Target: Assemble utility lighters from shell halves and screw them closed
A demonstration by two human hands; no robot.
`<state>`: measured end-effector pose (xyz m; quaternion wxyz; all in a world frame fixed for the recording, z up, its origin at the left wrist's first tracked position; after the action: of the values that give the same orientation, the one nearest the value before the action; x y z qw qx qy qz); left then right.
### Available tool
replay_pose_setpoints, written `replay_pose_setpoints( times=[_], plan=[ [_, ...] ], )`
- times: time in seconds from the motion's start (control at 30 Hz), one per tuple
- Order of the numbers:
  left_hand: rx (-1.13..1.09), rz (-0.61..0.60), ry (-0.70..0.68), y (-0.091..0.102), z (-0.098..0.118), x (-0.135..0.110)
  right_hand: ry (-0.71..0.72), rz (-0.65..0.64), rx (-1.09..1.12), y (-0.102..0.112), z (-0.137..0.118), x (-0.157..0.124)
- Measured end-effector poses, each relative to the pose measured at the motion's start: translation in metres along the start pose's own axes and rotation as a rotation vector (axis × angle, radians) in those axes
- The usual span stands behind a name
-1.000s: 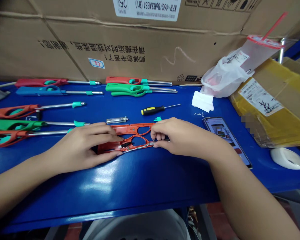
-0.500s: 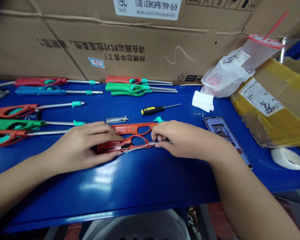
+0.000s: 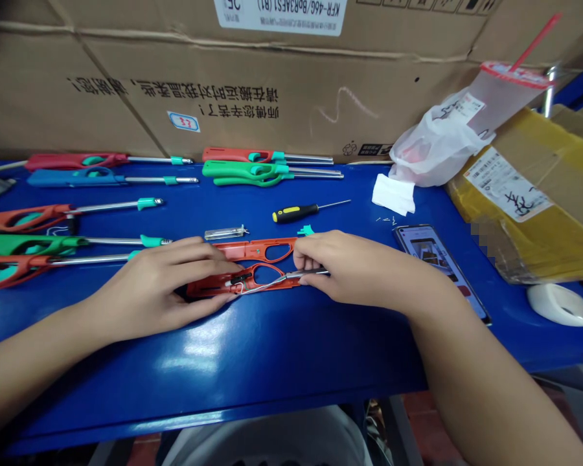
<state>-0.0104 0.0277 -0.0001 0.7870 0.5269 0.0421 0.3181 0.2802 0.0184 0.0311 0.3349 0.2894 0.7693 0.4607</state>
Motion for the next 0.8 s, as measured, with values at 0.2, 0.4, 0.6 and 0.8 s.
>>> replay_pose_setpoints(
  times=[0.2, 0.4, 0.6, 0.8],
  plan=[
    [-0.019, 0.001, -0.015, -0.0006, -0.0004, -0.0002, -0.008, -0.009, 0.008, 0.0019, 0.0009, 0.0012],
    [-0.030, -0.004, -0.005, -0.0010, -0.0024, -0.0012, 0.031, -0.055, 0.013, 0.0041, 0.0008, 0.0005],
    [-0.069, -0.010, 0.001, -0.0008, -0.0037, -0.0006, 0.064, -0.029, 0.003, 0.0016, -0.0034, 0.0036],
    [-0.086, -0.021, 0.002, -0.0006, -0.0028, -0.0010, 0.053, -0.075, 0.041, -0.0011, -0.0027, 0.0029]
  ],
)
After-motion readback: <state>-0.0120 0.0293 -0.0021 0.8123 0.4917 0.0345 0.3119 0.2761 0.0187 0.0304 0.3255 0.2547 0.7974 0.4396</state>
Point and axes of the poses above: each hand's wrist, its own x-axis towards the middle knuckle, its own y-axis out of the back of the hand, z = x × y, the point moved 1 cm from there along x, towards the middle knuckle, and after that the axes turned 8 degrees about -x, right-handed, at the moved point
